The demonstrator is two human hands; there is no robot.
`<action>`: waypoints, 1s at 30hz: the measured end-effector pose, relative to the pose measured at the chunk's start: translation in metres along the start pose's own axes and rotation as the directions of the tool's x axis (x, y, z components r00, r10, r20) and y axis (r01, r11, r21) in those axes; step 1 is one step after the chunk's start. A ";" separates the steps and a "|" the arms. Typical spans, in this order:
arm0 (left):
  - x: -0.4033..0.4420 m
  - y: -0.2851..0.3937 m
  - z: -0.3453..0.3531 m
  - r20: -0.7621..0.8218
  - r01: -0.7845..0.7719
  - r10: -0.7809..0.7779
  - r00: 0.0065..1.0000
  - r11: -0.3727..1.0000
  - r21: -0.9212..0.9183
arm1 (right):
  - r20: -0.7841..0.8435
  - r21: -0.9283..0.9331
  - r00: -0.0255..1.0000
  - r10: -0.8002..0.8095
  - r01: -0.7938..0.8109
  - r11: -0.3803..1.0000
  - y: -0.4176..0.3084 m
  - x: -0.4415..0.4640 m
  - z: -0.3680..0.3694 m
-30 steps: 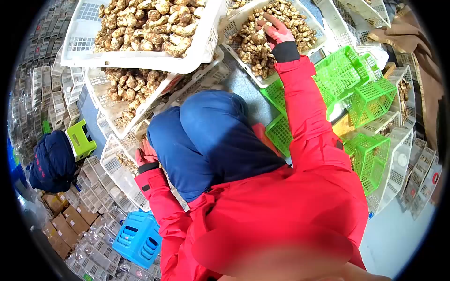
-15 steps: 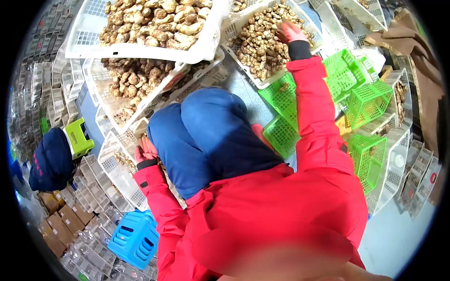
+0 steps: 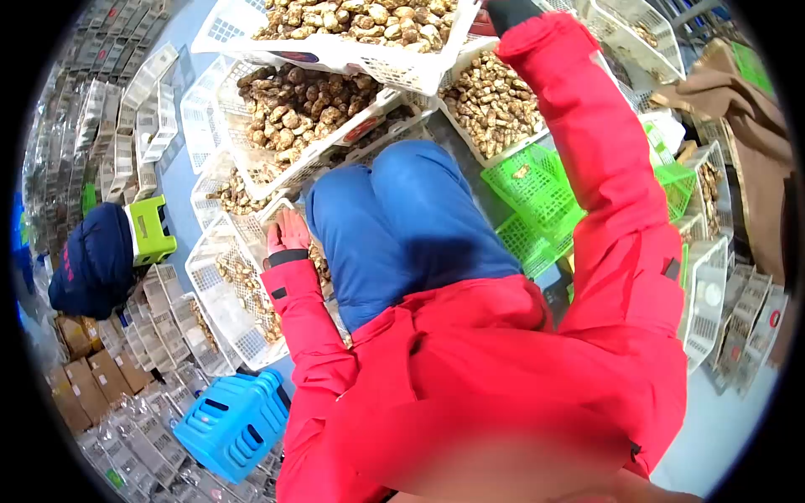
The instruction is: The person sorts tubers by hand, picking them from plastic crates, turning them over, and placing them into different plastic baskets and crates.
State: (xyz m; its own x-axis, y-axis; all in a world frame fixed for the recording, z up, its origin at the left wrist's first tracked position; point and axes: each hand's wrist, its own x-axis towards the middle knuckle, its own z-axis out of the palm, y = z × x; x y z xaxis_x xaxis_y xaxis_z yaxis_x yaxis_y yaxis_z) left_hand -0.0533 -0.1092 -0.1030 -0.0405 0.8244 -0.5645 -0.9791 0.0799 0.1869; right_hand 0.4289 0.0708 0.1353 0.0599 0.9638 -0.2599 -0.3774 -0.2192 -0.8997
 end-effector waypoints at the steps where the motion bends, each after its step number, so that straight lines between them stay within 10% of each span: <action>1: 0.005 0.002 0.003 0.029 0.010 -0.010 1.000 1.000 -0.016 | 0.019 -0.028 1.000 -0.018 0.019 0.999 -0.002 -0.003 0.006; 13: -0.024 0.051 -0.021 0.058 -0.145 0.148 0.987 0.988 -0.051 | -0.112 -0.538 0.962 -0.248 0.151 0.829 -0.028 -0.014 -0.114; 23: -0.012 0.025 0.016 0.028 -0.074 0.073 0.997 0.995 0.067 | -0.642 -0.750 0.750 -0.159 -0.570 0.335 -0.014 -0.003 -0.381; 30: -0.004 0.012 0.009 0.043 -0.073 0.066 0.997 0.982 0.173 | -0.555 -0.463 0.767 -0.322 0.037 0.885 0.086 0.022 -0.470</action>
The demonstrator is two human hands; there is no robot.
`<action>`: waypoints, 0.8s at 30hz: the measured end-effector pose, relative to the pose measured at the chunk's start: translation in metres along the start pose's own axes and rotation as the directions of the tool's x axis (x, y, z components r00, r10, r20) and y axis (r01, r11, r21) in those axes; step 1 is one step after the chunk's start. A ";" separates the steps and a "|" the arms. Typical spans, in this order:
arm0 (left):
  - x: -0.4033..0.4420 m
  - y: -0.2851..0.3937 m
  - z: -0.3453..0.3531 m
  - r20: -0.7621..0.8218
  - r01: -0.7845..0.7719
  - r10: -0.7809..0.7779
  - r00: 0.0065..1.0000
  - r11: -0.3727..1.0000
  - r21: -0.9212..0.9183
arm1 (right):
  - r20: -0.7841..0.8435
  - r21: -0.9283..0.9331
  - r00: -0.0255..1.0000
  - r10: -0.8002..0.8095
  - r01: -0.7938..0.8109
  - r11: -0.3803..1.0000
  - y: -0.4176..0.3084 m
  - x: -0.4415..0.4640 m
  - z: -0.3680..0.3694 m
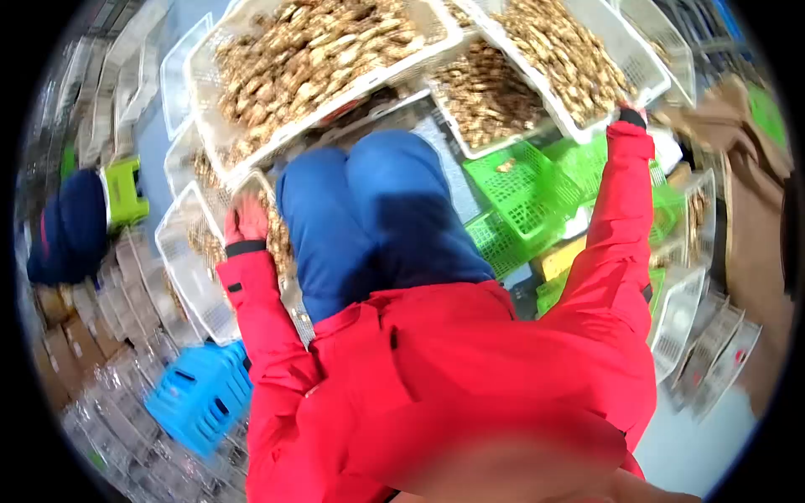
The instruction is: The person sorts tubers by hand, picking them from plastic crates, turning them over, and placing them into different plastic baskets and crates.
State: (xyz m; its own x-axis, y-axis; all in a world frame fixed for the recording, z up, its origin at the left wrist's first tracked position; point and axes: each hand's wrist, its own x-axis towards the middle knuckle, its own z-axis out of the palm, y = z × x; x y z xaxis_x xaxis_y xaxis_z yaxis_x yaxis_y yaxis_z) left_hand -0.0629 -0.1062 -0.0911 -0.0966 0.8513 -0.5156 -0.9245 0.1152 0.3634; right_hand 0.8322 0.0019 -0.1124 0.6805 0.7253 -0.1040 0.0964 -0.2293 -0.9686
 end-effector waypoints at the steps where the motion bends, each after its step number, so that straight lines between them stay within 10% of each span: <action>1: -0.004 0.006 -0.007 -0.013 -0.012 0.012 1.000 0.999 0.042 | -0.020 -0.007 0.999 0.045 -0.045 0.999 0.017 0.005 -0.001; 10: -0.035 0.021 0.000 -0.119 -0.094 0.084 0.989 0.992 -0.081 | -0.082 0.188 0.972 0.221 -0.203 0.961 0.051 0.018 -0.023; 15: -0.009 -0.001 0.018 -0.129 -0.039 0.021 0.991 0.989 -0.140 | 0.297 0.240 0.945 0.137 -0.213 0.947 -0.050 0.010 0.059; 20: -0.001 0.008 0.042 0.167 0.100 -0.078 0.983 0.987 -0.126 | 0.720 -0.089 0.689 -0.089 0.219 0.972 -0.216 -0.152 0.317; 23: -0.014 0.012 0.070 -0.026 0.018 -0.017 1.000 1.000 0.004 | 0.934 0.048 0.174 -0.311 0.804 0.592 -0.178 -0.148 0.436; 24: -0.016 0.016 0.068 0.035 0.043 -0.043 0.998 0.999 0.010 | 0.957 -0.183 0.259 -0.134 0.891 0.415 -0.196 -0.180 0.454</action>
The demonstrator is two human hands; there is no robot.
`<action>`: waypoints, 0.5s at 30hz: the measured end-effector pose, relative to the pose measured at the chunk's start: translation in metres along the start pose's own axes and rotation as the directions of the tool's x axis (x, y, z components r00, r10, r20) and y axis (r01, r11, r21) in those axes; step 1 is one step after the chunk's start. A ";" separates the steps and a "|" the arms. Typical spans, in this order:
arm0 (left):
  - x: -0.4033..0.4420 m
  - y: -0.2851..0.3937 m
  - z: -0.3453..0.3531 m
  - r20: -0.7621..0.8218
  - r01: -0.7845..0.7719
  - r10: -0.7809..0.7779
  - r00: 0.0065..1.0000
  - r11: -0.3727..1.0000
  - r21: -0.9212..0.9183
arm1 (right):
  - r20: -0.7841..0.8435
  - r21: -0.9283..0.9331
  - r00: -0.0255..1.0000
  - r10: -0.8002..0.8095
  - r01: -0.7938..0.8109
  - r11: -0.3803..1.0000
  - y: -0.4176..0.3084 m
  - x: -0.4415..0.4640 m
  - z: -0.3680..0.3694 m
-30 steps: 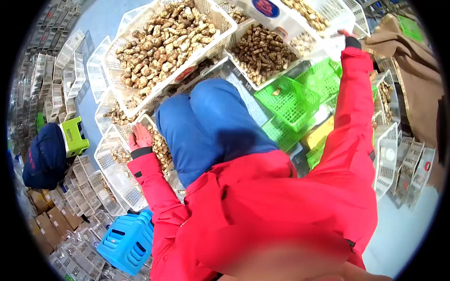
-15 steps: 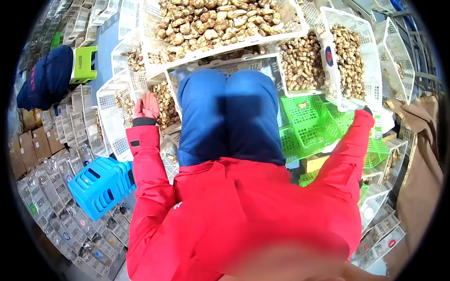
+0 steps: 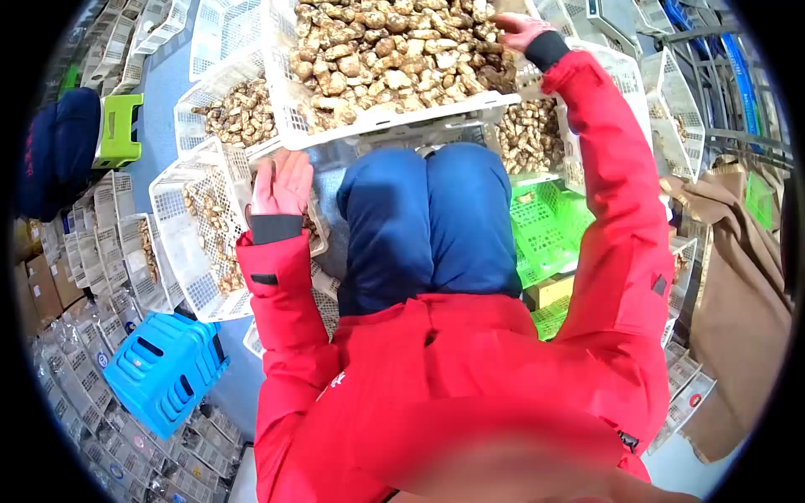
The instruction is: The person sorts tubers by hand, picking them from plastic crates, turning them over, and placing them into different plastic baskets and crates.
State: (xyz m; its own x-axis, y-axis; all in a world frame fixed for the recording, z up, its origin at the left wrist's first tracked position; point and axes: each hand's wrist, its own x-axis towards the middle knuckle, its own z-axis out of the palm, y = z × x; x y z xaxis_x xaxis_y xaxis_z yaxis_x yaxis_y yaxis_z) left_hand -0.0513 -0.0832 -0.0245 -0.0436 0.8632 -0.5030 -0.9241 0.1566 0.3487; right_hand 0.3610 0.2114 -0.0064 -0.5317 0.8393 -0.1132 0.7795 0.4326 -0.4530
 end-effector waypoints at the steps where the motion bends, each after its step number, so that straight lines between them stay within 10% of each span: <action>1: -0.002 0.004 -0.002 0.062 0.020 -0.020 0.998 1.000 0.007 | 0.071 -0.429 0.991 0.111 -0.070 0.901 -0.016 0.012 0.014; 6: -0.005 0.017 -0.004 -0.071 -0.111 0.119 0.990 0.988 0.103 | 0.170 -0.509 0.973 0.154 -0.047 0.860 -0.009 0.036 0.051; 9: -0.001 0.022 -0.019 -0.049 -0.170 0.178 0.983 0.976 0.134 | 0.034 0.349 0.993 0.109 -0.114 0.930 0.006 0.018 0.029; 10: -0.001 0.021 -0.018 -0.045 -0.224 0.232 0.972 0.964 0.142 | 0.092 0.764 0.990 0.110 -0.141 0.630 -0.007 0.002 0.015; 15: 0.006 0.010 0.026 -0.005 -0.415 0.437 0.899 0.857 0.304 | -0.022 0.989 0.990 -0.138 0.001 -0.149 -0.047 -0.058 0.005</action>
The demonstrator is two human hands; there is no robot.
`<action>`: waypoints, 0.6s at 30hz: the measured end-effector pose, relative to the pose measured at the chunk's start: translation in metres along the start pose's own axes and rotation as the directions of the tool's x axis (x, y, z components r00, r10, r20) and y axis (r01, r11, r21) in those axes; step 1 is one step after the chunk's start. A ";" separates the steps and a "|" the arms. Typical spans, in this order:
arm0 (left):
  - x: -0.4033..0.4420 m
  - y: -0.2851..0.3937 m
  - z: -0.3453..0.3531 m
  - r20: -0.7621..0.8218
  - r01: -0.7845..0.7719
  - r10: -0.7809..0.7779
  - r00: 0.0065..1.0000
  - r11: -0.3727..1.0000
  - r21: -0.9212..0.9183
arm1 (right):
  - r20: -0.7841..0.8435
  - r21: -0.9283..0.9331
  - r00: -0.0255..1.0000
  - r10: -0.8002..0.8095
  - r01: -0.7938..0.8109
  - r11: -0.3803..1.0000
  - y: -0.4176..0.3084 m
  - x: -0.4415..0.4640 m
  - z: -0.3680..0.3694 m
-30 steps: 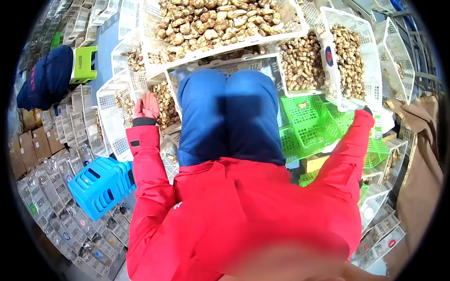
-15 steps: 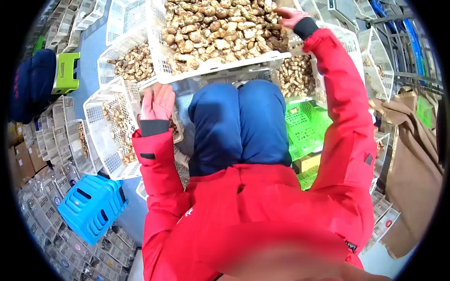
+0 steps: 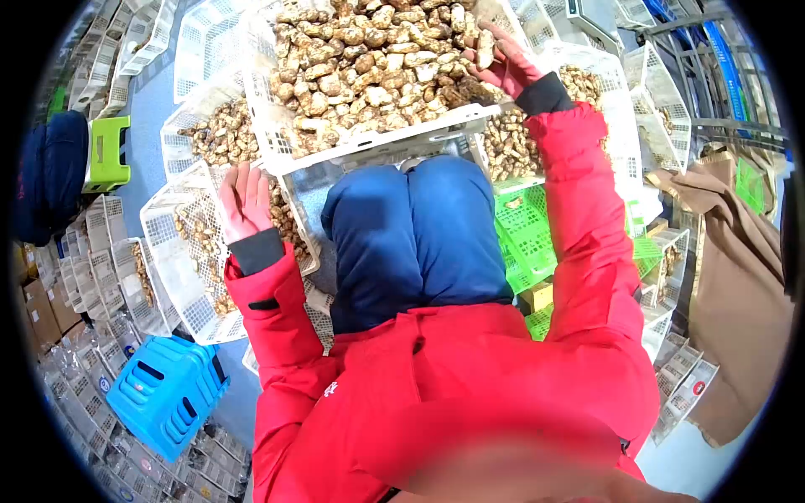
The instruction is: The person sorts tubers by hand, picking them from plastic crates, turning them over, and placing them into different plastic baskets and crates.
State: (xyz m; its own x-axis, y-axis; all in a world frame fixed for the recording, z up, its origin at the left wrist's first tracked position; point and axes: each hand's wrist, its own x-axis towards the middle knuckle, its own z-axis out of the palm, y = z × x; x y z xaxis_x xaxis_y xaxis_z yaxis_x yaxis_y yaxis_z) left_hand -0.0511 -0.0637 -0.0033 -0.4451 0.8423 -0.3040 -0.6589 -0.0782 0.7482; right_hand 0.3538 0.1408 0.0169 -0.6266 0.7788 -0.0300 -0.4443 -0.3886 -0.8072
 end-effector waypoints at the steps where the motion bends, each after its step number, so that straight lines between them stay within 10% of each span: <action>1: -0.002 -0.001 0.022 0.024 -0.019 0.018 1.000 0.998 0.059 | -0.051 -0.040 0.999 0.018 -0.020 0.999 0.003 -0.005 0.006; 8: 0.018 -0.026 0.066 0.346 0.063 -0.079 0.935 0.996 0.059 | -0.272 -0.309 0.961 -0.054 -0.034 0.951 -0.036 -0.085 -0.005; 10: 0.020 -0.024 0.065 0.232 0.016 -0.024 0.972 0.999 0.035 | -0.355 -0.770 0.923 -0.147 -0.199 0.607 -0.037 -0.117 -0.078; 12: 0.028 -0.028 0.064 0.167 0.009 -0.024 0.986 0.996 0.091 | -0.361 -0.909 0.885 -0.294 -0.404 -0.101 -0.049 -0.098 -0.063; 13: 0.027 -0.029 0.068 0.191 -0.003 -0.014 0.981 0.997 0.084 | -0.110 -0.940 0.923 -0.369 -0.218 -0.264 -0.053 -0.068 -0.047; 16: 0.023 -0.030 0.080 0.227 0.052 -0.072 0.971 0.994 0.092 | -0.270 -0.962 0.945 -0.186 -0.273 0.012 -0.024 0.052 -0.009; 18: 0.023 -0.027 0.081 0.238 0.083 -0.118 0.964 0.985 0.153 | -0.320 -0.855 0.942 -0.106 -0.335 -0.395 0.016 0.116 0.014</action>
State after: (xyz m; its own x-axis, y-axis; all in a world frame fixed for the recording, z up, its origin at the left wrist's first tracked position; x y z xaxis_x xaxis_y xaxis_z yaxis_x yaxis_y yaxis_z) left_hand 0.0054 0.0013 0.0178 -0.2070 0.9483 -0.2407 -0.5927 0.0742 0.8020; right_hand 0.2652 0.2184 0.0089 -0.3380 0.9320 -0.1307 0.9332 0.3138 -0.1753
